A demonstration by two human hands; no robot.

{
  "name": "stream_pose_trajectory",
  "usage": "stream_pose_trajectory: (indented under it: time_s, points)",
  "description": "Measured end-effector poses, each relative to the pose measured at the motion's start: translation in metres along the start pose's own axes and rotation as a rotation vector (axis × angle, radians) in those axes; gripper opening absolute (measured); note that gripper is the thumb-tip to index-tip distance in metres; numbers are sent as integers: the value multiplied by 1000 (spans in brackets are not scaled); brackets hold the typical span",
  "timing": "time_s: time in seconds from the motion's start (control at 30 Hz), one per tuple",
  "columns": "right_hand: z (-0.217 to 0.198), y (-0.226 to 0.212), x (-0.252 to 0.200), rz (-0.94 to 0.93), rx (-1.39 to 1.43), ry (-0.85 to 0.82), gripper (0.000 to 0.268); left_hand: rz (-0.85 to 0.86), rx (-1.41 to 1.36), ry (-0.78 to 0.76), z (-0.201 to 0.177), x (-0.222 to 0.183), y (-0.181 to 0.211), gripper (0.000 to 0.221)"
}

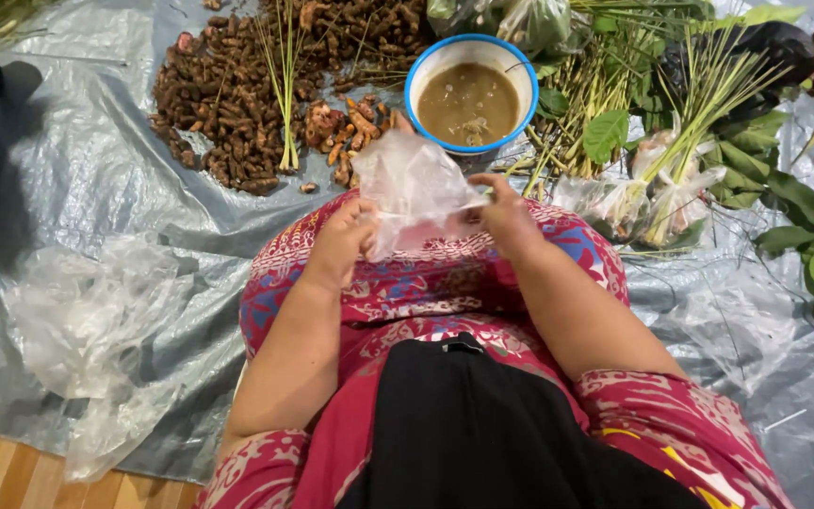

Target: Sorting turmeric roots into plastic bags and tying them with green stalks

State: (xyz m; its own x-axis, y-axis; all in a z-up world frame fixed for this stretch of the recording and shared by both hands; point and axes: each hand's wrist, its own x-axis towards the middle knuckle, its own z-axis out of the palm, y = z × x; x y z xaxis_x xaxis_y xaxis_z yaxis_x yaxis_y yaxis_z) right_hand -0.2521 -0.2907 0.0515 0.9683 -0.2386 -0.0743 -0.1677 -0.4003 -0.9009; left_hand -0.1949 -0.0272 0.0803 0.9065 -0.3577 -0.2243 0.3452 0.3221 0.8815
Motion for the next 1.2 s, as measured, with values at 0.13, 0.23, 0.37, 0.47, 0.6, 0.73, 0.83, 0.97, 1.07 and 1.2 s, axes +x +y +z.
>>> stream_pose_trajectory:
  time_s: [0.13,0.23,0.37,0.47,0.6,0.73,0.83,0.97,1.07,1.2]
  points:
    - [2,15,9,402,914,76,57,80,1107,-98,3,-14,11,18]
    - [5,28,12,272,592,64,59,54,810,7,-9,7,-20,16]
    - [-25,-44,-30,-29,549,-218,88,84,254,166,-6,19,-31,30]
    - [-50,-73,-36,-166,253,-164,86,166,299,162,-3,19,-32,28]
    - [-30,-38,-40,-1066,-509,561,62,267,436,152,18,10,-26,28]
    - [24,14,-21,-1057,-371,155,24,339,693,-16,35,-14,-13,25]
    - [2,-13,-8,-848,-887,-196,23,320,684,-172,53,-37,-8,17]
    - [48,38,25,88,-635,-214,68,360,773,-260,55,-42,-4,21]
    - [42,36,32,-50,-699,-302,62,624,889,-127,41,-42,-1,28]
    - [26,39,35,-234,-787,-427,53,691,984,-38,31,-28,-10,34]
